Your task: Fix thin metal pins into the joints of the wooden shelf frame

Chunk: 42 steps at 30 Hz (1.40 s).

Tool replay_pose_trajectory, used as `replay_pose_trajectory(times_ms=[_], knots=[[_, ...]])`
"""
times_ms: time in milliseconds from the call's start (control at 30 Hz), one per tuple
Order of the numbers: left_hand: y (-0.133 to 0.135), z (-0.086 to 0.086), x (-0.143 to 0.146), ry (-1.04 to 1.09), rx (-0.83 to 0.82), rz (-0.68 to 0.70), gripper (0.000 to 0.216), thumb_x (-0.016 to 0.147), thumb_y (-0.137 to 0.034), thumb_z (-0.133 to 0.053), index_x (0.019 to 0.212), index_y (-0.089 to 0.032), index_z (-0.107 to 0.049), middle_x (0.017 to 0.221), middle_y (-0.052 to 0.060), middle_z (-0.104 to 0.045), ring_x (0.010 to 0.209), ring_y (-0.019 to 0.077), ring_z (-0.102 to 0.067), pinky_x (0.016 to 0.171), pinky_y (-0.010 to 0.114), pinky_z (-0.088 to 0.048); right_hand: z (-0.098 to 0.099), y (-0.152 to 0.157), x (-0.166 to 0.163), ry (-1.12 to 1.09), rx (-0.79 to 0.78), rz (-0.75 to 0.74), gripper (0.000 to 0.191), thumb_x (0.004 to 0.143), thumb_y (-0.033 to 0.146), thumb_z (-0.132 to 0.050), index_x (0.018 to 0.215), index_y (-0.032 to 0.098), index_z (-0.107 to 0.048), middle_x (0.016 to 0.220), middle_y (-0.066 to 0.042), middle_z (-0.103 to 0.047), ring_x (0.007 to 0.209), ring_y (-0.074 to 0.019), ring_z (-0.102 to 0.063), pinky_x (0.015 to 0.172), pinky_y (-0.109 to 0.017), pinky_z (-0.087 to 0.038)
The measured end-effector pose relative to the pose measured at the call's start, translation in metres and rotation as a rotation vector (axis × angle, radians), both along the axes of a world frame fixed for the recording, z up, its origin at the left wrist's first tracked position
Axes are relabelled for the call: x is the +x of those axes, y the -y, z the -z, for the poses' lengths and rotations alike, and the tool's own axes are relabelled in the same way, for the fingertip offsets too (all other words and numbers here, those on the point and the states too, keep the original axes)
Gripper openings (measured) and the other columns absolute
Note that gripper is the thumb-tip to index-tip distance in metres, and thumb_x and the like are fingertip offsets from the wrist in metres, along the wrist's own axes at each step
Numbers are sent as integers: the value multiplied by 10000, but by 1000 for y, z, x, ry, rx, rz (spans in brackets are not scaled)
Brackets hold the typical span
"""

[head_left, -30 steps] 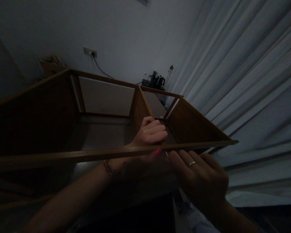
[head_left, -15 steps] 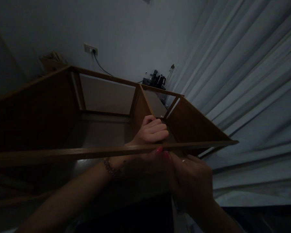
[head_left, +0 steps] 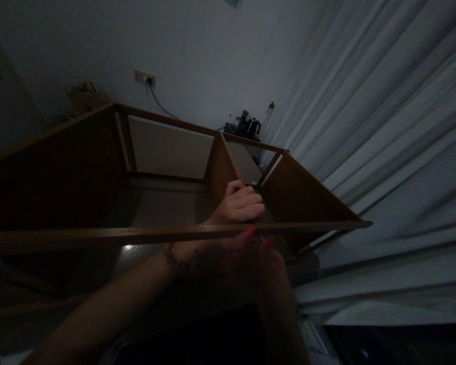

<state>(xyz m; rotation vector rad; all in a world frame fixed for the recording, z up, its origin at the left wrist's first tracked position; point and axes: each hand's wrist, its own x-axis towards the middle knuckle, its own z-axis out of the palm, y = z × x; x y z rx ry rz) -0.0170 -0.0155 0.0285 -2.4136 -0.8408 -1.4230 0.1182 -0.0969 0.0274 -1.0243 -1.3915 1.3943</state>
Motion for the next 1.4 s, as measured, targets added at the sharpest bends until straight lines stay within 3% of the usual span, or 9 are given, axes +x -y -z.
replay_pose_trajectory(times_ms=[133, 300, 467, 567, 667, 800, 900, 1067, 1400], knots=[[-1, -3, 0, 45, 7, 67, 609, 944, -602, 18, 730, -232, -415, 708, 43, -552, 752, 221, -508, 840, 483, -378, -7, -8, 12, 94, 69, 32, 659, 806, 771, -581, 563, 168, -686, 466, -44, -612, 453, -168, -605, 427, -244, -447], [-2, -2, -1, 104, 57, 118, 535, 961, -576, -69, 720, -227, -394, 688, 22, -515, 720, 204, -485, 820, 463, -336, -10, -14, 25, 311, 296, 161, 495, 759, 651, -725, 688, 161, -722, 564, -26, -651, 495, -144, -583, 445, -221, -429], [-1, -3, 0, 142, 81, 115, 486, 968, -558, -118, 720, -226, -373, 663, 2, -493, 675, 186, -468, 785, 438, -324, -11, -6, 22, 474, 547, 337, 517, 833, 577, -695, 538, 183, -538, 466, 64, -425, 436, -73, -399, 418, -194, -310], [0, -3, 1, 151, 78, 104, 499, 972, -562, -106, 714, -225, -368, 651, -4, -483, 658, 177, -460, 776, 432, -324, -8, -2, 15, 522, 780, 457, 485, 896, 476, -669, 539, 189, -509, 475, 72, -417, 435, -62, -395, 429, -195, -304], [0, -4, 2, 170, 126, 125, 479, 982, -536, -123, 716, -223, -369, 646, -7, -481, 654, 172, -460, 762, 424, -318, 0, -5, 8, 456, 974, 518, 362, 914, 375, -677, 628, 201, -541, 531, 70, -481, 461, -69, -472, 458, -190, -371], [-2, -2, 2, 157, 143, 102, 488, 982, -545, -118, 712, -227, -371, 643, -6, -493, 655, 172, -469, 758, 424, -318, 14, -14, -2, 198, 1060, 653, 169, 856, 281, -757, 880, 228, -599, 786, 32, -602, 586, -94, -609, 518, -201, -491], [-2, -2, 2, 139, 133, 74, 512, 979, -552, -86, 709, -228, -376, 647, -1, -502, 657, 175, -472, 767, 427, -322, 19, -19, -5, 83, 1144, 565, 202, 884, 171, -705, 1025, 262, -592, 764, 43, -639, 580, -108, -627, 518, -218, -511], [1, -4, 0, 141, 115, 101, 511, 984, -554, -101, 711, -226, -383, 654, -4, -495, 650, 176, -455, 773, 424, -317, 20, -21, 2, 187, 1229, 403, 129, 910, 133, -643, 973, 245, -639, 683, 24, -696, 552, -134, -630, 488, -245, -475], [2, -4, 0, 155, 94, 113, 514, 987, -559, -88, 712, -224, -364, 657, -10, -473, 652, 170, -442, 786, 418, -310, 3, -26, 22, 403, 1403, 233, 152, 982, 264, -579, 1122, 214, -616, 813, -23, -724, 725, -164, -685, 607, -281, -557]])
